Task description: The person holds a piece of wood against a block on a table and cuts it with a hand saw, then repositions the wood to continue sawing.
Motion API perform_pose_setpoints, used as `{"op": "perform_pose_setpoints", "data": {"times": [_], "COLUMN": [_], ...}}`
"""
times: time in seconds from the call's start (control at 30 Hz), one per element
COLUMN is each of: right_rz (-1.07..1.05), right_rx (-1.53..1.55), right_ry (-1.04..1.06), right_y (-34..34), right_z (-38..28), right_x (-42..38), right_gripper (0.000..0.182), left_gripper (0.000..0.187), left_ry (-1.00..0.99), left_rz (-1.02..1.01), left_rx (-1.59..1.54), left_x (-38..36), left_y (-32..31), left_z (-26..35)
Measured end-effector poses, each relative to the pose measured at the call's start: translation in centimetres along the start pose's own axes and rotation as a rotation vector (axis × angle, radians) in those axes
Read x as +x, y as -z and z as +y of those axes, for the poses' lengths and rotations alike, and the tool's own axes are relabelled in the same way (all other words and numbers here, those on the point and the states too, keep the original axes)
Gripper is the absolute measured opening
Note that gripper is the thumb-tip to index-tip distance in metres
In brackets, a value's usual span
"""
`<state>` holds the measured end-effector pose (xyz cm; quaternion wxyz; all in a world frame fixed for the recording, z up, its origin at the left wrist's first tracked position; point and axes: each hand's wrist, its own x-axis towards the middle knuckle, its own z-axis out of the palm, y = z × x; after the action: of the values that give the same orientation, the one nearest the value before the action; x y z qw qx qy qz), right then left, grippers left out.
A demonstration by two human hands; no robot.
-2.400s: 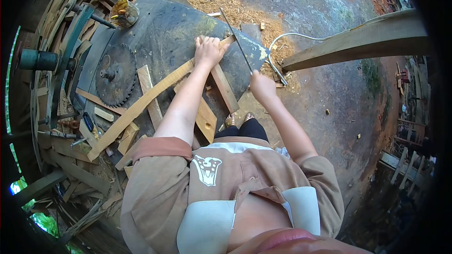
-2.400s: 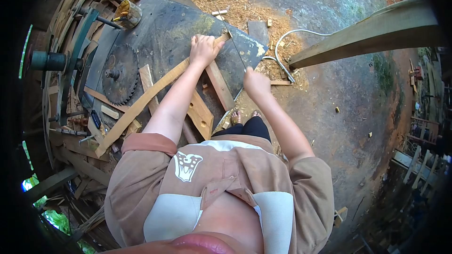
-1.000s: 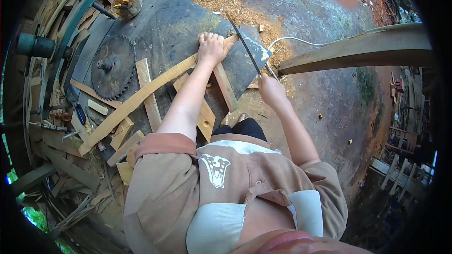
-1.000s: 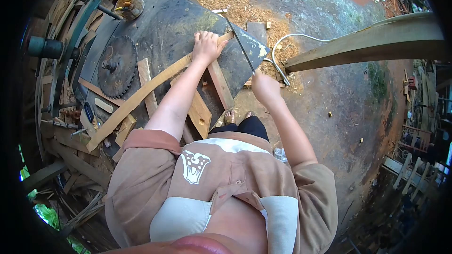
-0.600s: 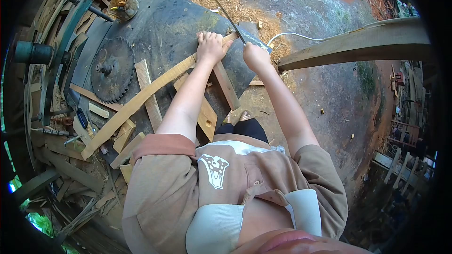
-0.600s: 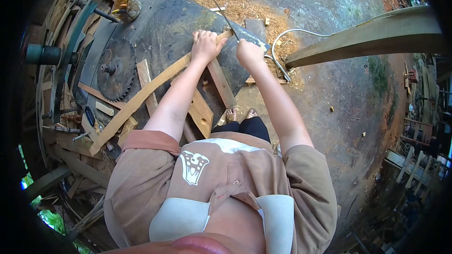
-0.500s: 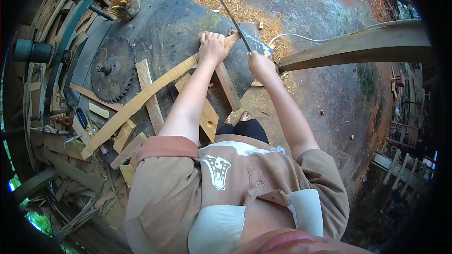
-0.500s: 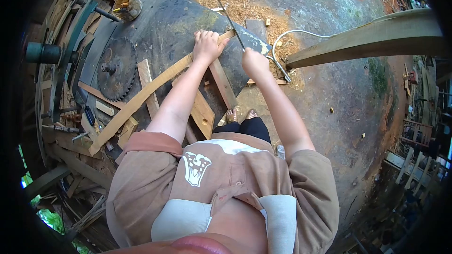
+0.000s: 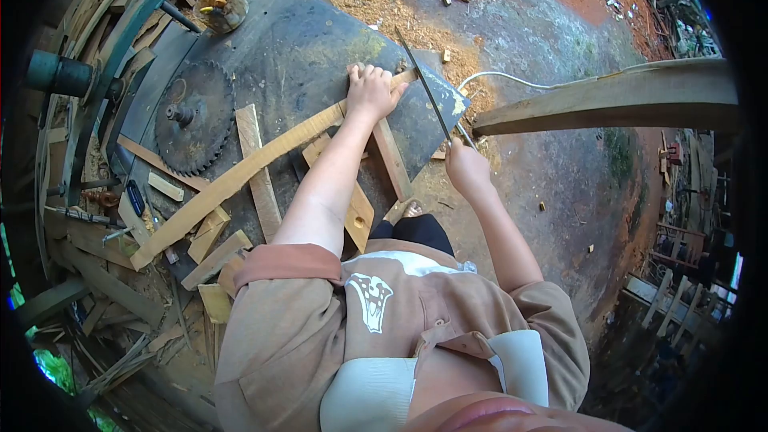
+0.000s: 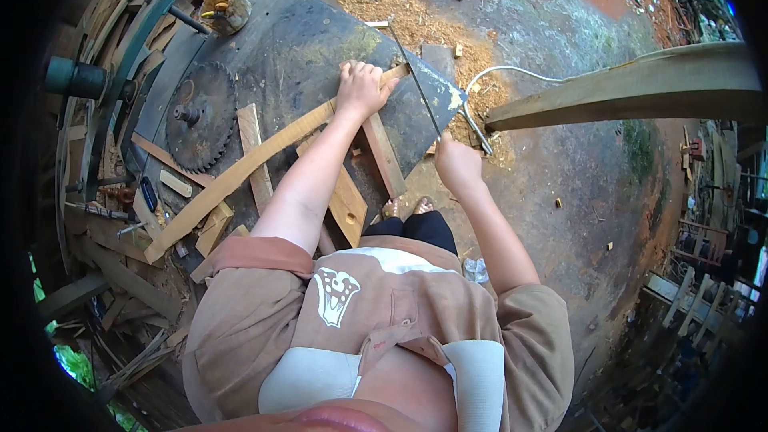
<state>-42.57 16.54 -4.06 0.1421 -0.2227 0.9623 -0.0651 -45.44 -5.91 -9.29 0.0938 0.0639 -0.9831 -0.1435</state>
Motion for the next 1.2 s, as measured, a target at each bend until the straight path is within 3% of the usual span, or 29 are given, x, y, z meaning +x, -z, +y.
{"op": "perform_pose_setpoints", "data": {"times": [0.3, 0.37, 0.5, 0.8, 0.97, 1.2], "right_rz": [0.090, 0.083, 0.033, -0.040, -0.041, -0.072], "right_rx": [0.067, 0.077, 0.075, 0.039, 0.079, 0.042], "right_ry": [0.023, 0.015, 0.033, 0.030, -0.004, 0.046], "right_y": [-1.3, -1.9, -1.9, -0.8, 0.8, 1.8], "right_z": [-2.5, -2.0, -1.2, 1.4, 0.7, -2.3], "right_x": [7.7, 7.6, 5.2, -4.1, -3.4, 3.4], "right_gripper": [0.017, 0.023, 0.015, 0.020, 0.021, 0.018], "left_gripper": [0.041, 0.042, 0.042, 0.041, 0.041, 0.044], "left_ry": [-0.027, -0.002, -0.022, -0.015, -0.008, -0.017], "left_rz": [0.044, -0.003, 0.027, 0.021, 0.009, 0.025], "left_rx": [0.013, 0.031, 0.018, 0.053, 0.037, 0.025], "left_x": [0.0, -0.1, -0.2, 0.0, 0.0, 0.0], "left_y": [-0.1, 0.1, 0.0, 0.1, 0.3, 0.1], "left_z": [0.0, 0.2, 0.2, 0.2, 0.2, 0.0]}}
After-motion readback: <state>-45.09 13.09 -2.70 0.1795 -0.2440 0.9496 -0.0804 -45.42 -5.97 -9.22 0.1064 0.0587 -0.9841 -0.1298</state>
